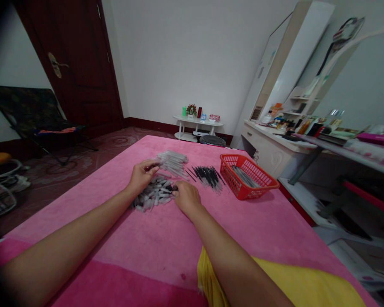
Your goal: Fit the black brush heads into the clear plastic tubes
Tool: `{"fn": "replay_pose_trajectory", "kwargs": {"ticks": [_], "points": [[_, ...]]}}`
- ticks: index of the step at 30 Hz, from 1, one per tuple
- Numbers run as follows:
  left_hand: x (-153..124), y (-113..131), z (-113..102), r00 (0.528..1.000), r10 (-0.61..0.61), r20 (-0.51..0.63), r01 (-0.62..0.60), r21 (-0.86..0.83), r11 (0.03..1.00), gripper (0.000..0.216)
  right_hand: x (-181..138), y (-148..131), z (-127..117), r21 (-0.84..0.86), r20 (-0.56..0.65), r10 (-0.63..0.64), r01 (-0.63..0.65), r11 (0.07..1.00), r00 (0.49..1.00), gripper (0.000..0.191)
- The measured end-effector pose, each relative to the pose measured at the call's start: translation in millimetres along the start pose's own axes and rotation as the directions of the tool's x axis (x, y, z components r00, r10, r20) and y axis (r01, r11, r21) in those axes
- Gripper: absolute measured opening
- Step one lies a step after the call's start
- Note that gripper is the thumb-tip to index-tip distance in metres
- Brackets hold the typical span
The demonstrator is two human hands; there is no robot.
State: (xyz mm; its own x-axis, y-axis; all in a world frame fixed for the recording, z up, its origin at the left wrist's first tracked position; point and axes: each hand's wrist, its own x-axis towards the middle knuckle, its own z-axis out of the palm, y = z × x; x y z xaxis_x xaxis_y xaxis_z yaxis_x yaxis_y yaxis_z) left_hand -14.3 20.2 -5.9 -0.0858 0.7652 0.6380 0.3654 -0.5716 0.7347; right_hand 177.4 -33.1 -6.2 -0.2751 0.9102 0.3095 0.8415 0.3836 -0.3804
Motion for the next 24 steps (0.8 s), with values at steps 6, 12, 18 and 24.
{"fn": "replay_pose_trajectory", "kwargs": {"ticks": [6, 12, 18, 24], "points": [[-4, 0, -1, 0.988, 0.095, 0.117, -0.109, 0.115, 0.987, 0.019, 1, 21, 0, 0.426, -0.088, 0.084, -0.039, 0.904, 0.993, 0.008], [-7, 11, -3, 0.93, 0.197, 0.311, -0.283, 0.261, 0.923, 0.023, 0, 23, -9, 0.624, -0.165, 0.142, -0.008, 0.781, 0.976, 0.021], [-10, 19, -4, 0.898, 0.218, 0.381, -0.342, 0.296, 0.892, 0.021, -1, 17, -19, 0.648, -0.216, 0.153, 0.025, 0.761, 0.964, 0.02], [-10, 19, -4, 0.896, 0.223, 0.385, -0.343, 0.278, 0.898, 0.022, -1, 19, -19, 0.682, -0.247, 0.142, 0.067, 0.728, 0.959, 0.022]]}}
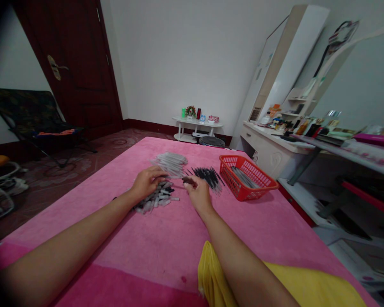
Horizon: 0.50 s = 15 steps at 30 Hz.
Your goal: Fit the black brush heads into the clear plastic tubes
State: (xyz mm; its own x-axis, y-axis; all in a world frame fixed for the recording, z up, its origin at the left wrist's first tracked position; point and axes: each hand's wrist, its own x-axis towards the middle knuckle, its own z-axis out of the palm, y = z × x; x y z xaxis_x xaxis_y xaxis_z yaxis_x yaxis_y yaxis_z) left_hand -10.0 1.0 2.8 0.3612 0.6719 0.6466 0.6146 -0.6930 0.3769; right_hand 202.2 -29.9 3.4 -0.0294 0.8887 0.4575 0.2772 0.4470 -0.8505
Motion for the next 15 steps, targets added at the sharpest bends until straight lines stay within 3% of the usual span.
{"fn": "replay_pose_trajectory", "kwargs": {"ticks": [8, 15], "points": [[-0.2, -1.6, 1.4, 1.0, -0.005, -0.004, 0.005, -0.017, 1.0, 0.021, -0.1, 2.1, -0.8, 0.208, -0.013, 0.173, -0.167, 0.964, 0.985, 0.025], [-0.4, -1.7, 1.3, 1.0, -0.011, -0.001, 0.011, -0.009, 1.0, 0.021, -0.8, 6.1, -0.4, 0.324, 0.008, 0.233, -0.223, 0.919, 0.973, 0.028]]}}
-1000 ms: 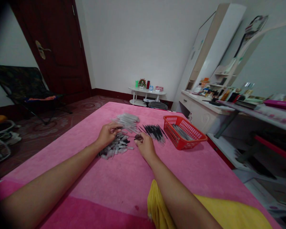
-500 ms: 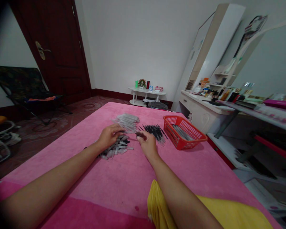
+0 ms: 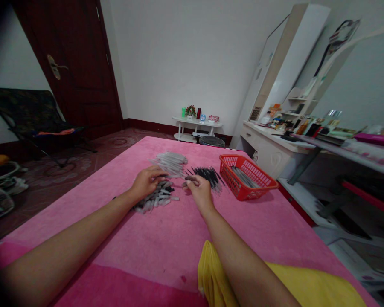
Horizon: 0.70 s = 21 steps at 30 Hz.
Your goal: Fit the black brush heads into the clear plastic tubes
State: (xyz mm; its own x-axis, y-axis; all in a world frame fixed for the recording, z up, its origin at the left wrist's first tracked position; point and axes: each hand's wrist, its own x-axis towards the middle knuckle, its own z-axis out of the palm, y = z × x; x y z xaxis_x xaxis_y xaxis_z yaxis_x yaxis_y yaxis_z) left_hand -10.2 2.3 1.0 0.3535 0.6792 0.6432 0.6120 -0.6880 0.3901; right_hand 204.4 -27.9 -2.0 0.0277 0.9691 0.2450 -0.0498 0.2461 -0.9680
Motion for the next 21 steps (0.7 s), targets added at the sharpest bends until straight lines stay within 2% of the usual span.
{"fn": "replay_pose_trajectory", "kwargs": {"ticks": [4, 8, 16, 21], "points": [[-0.2, -0.7, 0.8, 1.0, 0.002, 0.0, -0.002, 0.008, 1.0, 0.022, -0.4, 1.5, -1.9, 0.014, -0.03, 0.04, -0.039, 0.999, 0.999, 0.028], [-0.7, -0.1, 0.8, 1.0, 0.006, 0.011, -0.006, 0.023, 1.0, 0.022, 0.9, -0.6, -2.7, -0.081, -0.075, -0.025, 0.019, 0.997, 0.997, 0.027], [-0.9, 4.1, -1.1, 0.999, 0.02, 0.037, -0.022, 0.045, 0.999, 0.022, -1.1, -6.0, 3.3, -0.035, -0.034, -0.048, 0.047, 0.998, 0.998, 0.021], [-0.9, 3.6, 0.2, 0.999, 0.012, 0.036, -0.014, 0.057, 0.998, 0.021, -0.7, -6.6, 2.3, -0.098, -0.052, -0.07, 0.064, 0.993, 0.996, 0.022]]}}
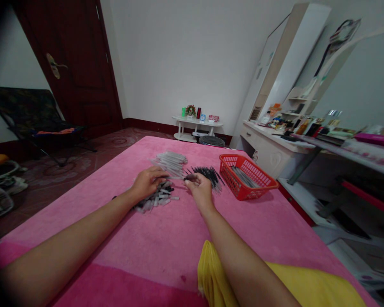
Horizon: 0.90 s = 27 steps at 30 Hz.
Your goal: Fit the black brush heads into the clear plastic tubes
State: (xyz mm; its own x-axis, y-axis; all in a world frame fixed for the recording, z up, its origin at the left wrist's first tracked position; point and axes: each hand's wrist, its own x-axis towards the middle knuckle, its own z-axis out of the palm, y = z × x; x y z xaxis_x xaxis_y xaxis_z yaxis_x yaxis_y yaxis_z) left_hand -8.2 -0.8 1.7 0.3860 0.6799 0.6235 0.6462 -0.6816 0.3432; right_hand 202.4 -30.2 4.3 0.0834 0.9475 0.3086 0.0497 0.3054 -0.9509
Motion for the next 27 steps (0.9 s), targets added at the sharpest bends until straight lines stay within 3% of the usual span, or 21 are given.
{"fn": "replay_pose_trajectory", "kwargs": {"ticks": [17, 27], "points": [[-0.7, 0.8, 1.6, 0.999, 0.029, 0.031, -0.03, 0.035, 0.999, 0.021, -2.9, -7.3, 0.7, -0.294, -0.006, -0.192, 0.182, 0.939, 0.981, 0.014], [-1.3, 1.2, 1.6, 0.999, 0.03, 0.038, -0.031, 0.039, 0.999, 0.021, -2.6, -4.4, 0.3, -0.326, -0.001, -0.225, 0.212, 0.921, 0.974, 0.013]]}}
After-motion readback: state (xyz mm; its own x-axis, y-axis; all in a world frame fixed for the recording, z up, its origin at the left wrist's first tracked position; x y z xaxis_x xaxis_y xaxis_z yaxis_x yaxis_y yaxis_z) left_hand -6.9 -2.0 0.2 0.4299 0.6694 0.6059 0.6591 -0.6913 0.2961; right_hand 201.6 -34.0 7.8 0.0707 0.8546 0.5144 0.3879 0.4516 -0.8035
